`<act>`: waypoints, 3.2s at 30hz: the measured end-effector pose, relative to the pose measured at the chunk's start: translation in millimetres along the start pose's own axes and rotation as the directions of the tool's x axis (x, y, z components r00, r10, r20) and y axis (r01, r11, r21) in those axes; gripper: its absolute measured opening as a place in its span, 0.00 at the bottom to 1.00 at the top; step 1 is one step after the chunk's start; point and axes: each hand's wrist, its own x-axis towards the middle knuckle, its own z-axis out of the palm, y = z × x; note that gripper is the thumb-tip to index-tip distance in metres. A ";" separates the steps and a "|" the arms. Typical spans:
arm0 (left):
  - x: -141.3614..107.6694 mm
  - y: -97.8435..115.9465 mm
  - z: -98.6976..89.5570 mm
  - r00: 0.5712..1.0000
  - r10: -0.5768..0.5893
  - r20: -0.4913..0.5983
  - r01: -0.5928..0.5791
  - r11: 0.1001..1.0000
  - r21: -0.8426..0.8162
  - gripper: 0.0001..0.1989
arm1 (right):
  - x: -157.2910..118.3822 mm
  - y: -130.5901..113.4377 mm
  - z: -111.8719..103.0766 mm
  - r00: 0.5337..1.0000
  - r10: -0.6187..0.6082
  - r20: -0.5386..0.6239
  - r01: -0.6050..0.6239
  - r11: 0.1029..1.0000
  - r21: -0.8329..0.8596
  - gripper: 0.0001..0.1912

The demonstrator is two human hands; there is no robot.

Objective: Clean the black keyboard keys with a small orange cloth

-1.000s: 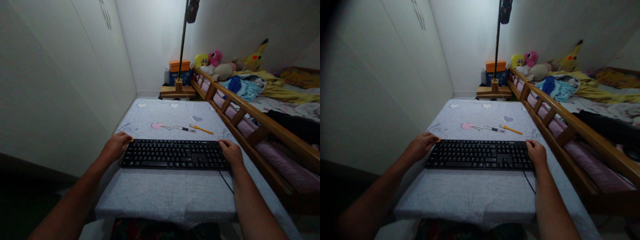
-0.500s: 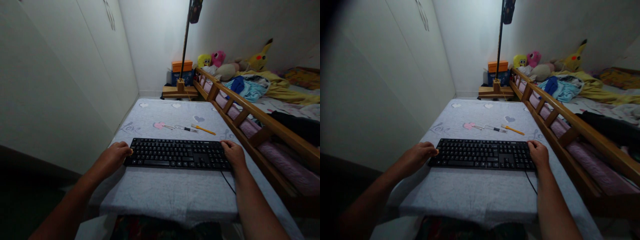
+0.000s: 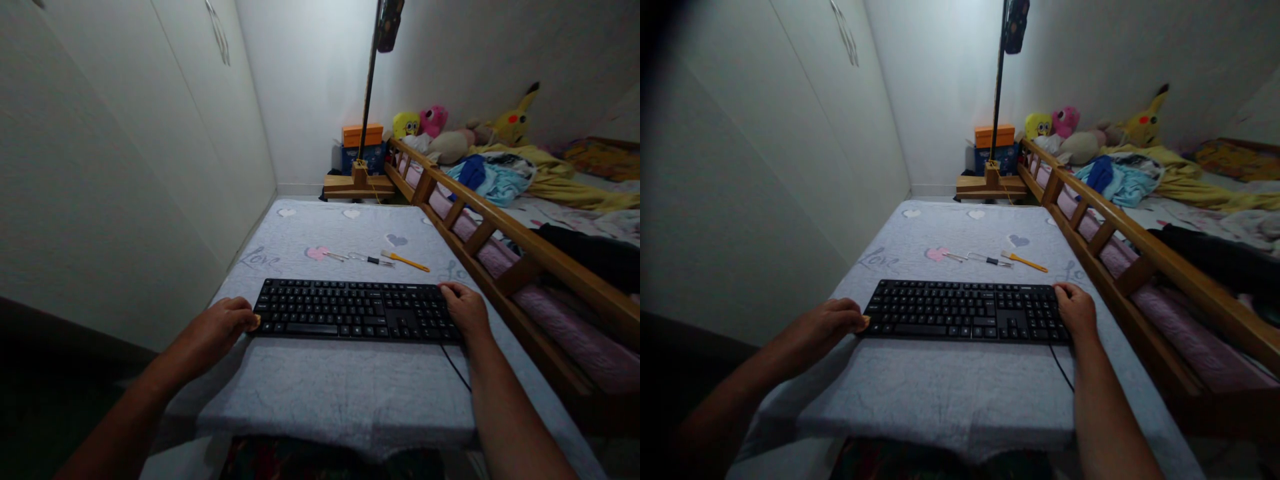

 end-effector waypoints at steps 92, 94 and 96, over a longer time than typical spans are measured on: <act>80.5 52.0 40.5 0.987 0.153 -0.052 -0.142 0.975 0.171 0.13 | 0.8 2.2 0.5 0.999 -0.034 -0.007 0.034 0.999 -0.008 0.19; 75.8 43.4 38.1 0.990 0.125 -0.066 -0.112 0.979 0.173 0.14 | 0.8 1.6 0.2 1.000 -0.025 0.001 0.025 1.000 -0.012 0.19; 71.3 36.5 35.2 0.994 0.083 -0.075 -0.068 0.982 0.175 0.15 | 0.8 1.4 0.1 1.000 -0.017 0.000 0.017 1.000 -0.017 0.20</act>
